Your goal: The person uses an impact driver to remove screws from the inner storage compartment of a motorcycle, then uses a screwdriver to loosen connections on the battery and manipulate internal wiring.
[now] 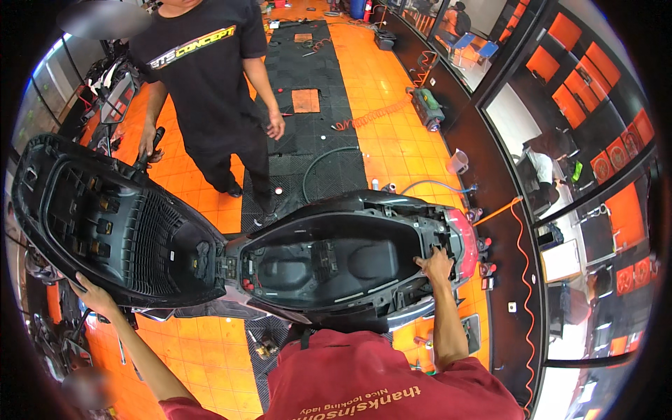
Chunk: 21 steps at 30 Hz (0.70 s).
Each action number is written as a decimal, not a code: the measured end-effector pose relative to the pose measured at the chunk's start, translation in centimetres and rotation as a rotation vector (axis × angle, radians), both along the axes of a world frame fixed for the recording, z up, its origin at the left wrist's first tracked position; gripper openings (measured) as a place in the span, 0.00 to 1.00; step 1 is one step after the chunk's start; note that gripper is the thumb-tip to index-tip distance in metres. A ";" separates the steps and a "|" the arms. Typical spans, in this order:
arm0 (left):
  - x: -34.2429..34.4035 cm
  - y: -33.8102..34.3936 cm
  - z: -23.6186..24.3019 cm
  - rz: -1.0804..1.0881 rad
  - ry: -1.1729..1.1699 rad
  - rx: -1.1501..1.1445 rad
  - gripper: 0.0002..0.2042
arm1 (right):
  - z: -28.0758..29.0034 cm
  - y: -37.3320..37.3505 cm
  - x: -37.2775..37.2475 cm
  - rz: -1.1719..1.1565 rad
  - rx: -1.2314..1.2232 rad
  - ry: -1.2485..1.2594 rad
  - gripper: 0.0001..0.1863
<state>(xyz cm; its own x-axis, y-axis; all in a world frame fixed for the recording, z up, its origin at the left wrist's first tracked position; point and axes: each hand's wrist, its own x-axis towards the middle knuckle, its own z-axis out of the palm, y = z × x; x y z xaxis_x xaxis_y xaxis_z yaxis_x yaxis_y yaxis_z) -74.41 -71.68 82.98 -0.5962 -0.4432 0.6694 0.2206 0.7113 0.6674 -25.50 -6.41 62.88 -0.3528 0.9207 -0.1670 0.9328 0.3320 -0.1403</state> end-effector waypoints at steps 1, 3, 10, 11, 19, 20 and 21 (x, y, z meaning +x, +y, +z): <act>-0.5 -0.8 -0.4 -0.008 0.018 -0.012 0.35 | -0.1 0.3 -0.2 0.003 -0.001 0.002 0.44; -0.8 -1.4 -1.0 -0.008 0.038 -0.027 0.35 | 0.5 0.9 -0.8 0.048 -0.010 -0.113 0.42; -0.8 -2.3 -1.3 0.052 -0.002 -0.010 0.34 | 1.4 2.1 -11.5 0.239 -0.013 0.314 0.30; -1.1 -2.2 -1.8 0.027 0.017 -0.025 0.34 | 0.5 1.7 -14.5 0.280 -0.168 0.499 0.30; -1.4 -4.4 -1.8 0.145 0.063 -0.154 0.31 | -2.9 -1.0 -25.2 0.214 -0.378 0.055 0.44; -1.6 -0.9 -1.7 0.028 0.046 -0.035 0.32 | -5.4 2.7 -23.6 0.171 -0.401 0.108 0.42; -1.5 1.0 -1.5 -0.048 0.052 0.003 0.35 | -8.4 6.1 -22.2 0.155 -0.411 0.125 0.43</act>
